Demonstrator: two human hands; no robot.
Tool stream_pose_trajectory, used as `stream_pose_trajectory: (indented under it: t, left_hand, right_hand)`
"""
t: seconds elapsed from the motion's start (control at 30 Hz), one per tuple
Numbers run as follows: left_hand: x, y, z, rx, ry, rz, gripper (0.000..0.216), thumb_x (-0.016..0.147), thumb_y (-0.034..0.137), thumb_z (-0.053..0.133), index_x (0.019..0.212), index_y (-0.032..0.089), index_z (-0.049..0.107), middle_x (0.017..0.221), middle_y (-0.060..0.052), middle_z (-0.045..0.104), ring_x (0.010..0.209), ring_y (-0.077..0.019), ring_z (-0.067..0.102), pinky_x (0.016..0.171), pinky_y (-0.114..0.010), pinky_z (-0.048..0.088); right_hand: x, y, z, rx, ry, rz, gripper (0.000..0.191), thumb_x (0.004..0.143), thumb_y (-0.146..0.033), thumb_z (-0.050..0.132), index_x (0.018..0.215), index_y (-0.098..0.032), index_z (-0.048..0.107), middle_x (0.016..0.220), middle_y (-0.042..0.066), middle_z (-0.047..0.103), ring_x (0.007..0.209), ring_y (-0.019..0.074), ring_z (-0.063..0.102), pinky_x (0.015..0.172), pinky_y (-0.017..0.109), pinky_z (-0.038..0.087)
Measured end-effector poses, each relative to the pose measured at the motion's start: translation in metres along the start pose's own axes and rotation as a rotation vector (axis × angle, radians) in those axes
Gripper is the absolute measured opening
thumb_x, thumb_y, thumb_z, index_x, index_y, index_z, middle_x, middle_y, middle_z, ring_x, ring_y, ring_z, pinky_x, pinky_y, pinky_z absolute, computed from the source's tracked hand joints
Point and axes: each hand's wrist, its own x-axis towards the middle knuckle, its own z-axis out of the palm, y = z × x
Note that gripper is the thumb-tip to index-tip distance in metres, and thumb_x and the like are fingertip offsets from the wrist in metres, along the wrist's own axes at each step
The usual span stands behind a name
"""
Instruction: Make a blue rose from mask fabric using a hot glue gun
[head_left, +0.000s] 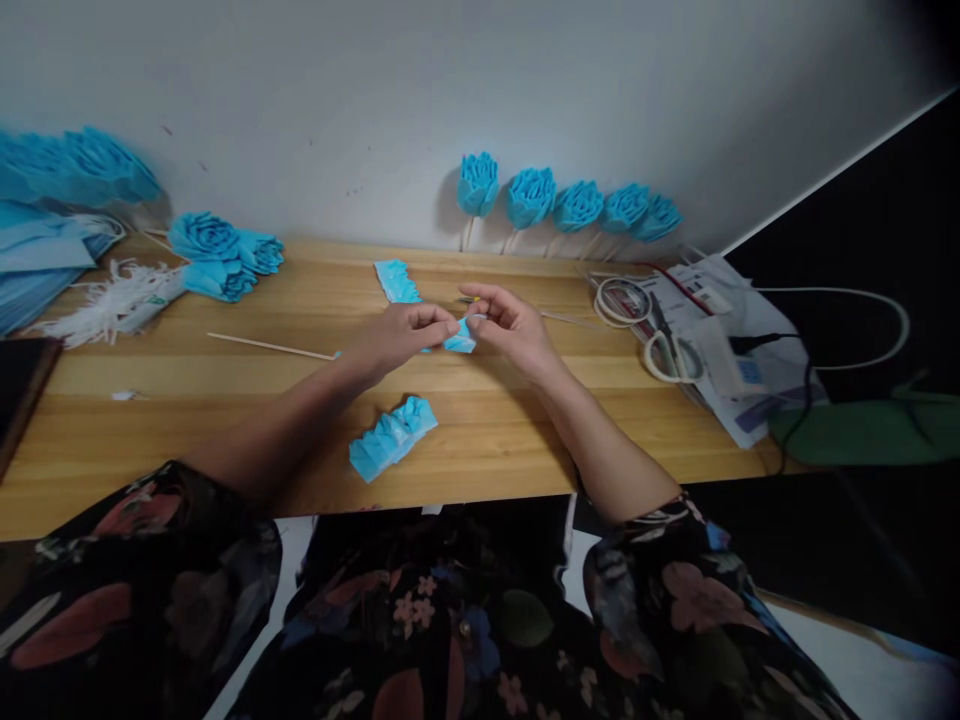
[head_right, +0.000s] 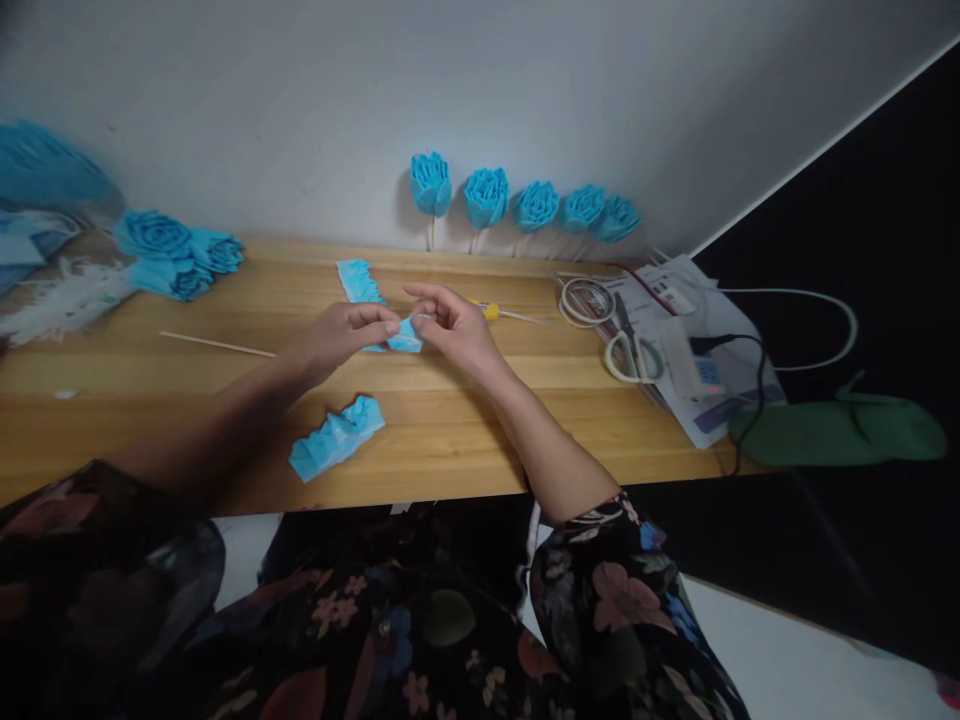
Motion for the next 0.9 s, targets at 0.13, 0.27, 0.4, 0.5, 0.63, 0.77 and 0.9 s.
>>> stream_pose_trajectory:
  t: [0.13, 0.27, 0.4, 0.5, 0.63, 0.77, 0.9]
  left_hand:
    - [0.000, 0.000, 0.003, -0.105, 0.031, -0.061, 0.019, 0.084, 0.035, 0.074, 0.084, 0.016, 0.072, 0.073, 0.000, 0.069, 0.066, -0.0111, 0.061, 0.068, -0.024, 0.048]
    - [0.000, 0.005, 0.004, -0.175, 0.061, -0.135, 0.010, 0.088, 0.024, 0.070, 0.084, 0.015, 0.070, 0.068, -0.001, 0.072, 0.058, -0.0103, 0.063, 0.062, -0.023, 0.049]
    - [0.001, 0.008, 0.005, -0.177, 0.079, -0.168, 0.011, 0.093, 0.019, 0.066, 0.084, 0.015, 0.069, 0.064, -0.002, 0.072, 0.053, -0.0105, 0.063, 0.056, -0.022, 0.048]
    - [0.001, 0.010, 0.007, -0.182, 0.070, -0.168, 0.011, 0.093, 0.018, 0.067, 0.082, 0.015, 0.068, 0.060, -0.001, 0.071, 0.049, -0.0098, 0.061, 0.053, -0.021, 0.047]
    - [0.001, 0.013, 0.009, -0.178, 0.056, -0.167, 0.012, 0.094, 0.017, 0.066, 0.083, 0.015, 0.068, 0.059, 0.000, 0.070, 0.050, -0.0094, 0.062, 0.054, -0.020, 0.048]
    - [0.002, 0.011, 0.009, -0.138, 0.019, -0.185, 0.016, 0.097, 0.020, 0.065, 0.083, 0.015, 0.070, 0.060, -0.001, 0.071, 0.051, -0.0095, 0.063, 0.056, -0.020, 0.050]
    - [0.006, 0.008, 0.007, -0.095, -0.005, -0.203, 0.016, 0.095, 0.023, 0.068, 0.082, 0.015, 0.071, 0.061, -0.002, 0.072, 0.051, -0.0096, 0.062, 0.055, -0.020, 0.049]
  right_hand:
    - [0.000, 0.003, 0.002, -0.043, 0.019, -0.034, 0.057, 0.086, -0.056, 0.080, 0.132, -0.023, 0.069, 0.096, 0.002, 0.074, 0.083, 0.0149, 0.066, 0.078, 0.030, 0.056]
    - [0.001, -0.001, 0.000, -0.067, 0.065, -0.017, 0.058, 0.090, -0.065, 0.073, 0.131, -0.025, 0.071, 0.102, 0.004, 0.076, 0.092, 0.0189, 0.069, 0.087, 0.035, 0.060]
    - [0.000, -0.003, -0.002, -0.072, 0.098, 0.015, 0.058, 0.090, -0.068, 0.071, 0.129, -0.026, 0.074, 0.099, 0.004, 0.076, 0.090, 0.0193, 0.069, 0.088, 0.037, 0.059]
    - [0.000, -0.002, 0.000, -0.075, 0.088, -0.014, 0.061, 0.085, -0.069, 0.076, 0.126, -0.023, 0.075, 0.095, 0.003, 0.075, 0.087, 0.0177, 0.067, 0.085, 0.034, 0.057]
    - [0.002, 0.001, 0.003, -0.066, 0.106, -0.019, 0.061, 0.081, -0.065, 0.081, 0.123, -0.021, 0.075, 0.090, 0.002, 0.072, 0.078, 0.0149, 0.062, 0.075, 0.030, 0.054]
    - [0.002, 0.002, 0.003, -0.052, 0.104, -0.009, 0.056, 0.081, -0.059, 0.082, 0.120, -0.021, 0.075, 0.090, 0.002, 0.071, 0.078, 0.0150, 0.063, 0.074, 0.030, 0.053]
    - [0.002, 0.003, 0.004, -0.037, 0.106, -0.025, 0.055, 0.081, -0.057, 0.082, 0.122, -0.021, 0.073, 0.092, 0.002, 0.072, 0.081, 0.0155, 0.065, 0.076, 0.030, 0.054]
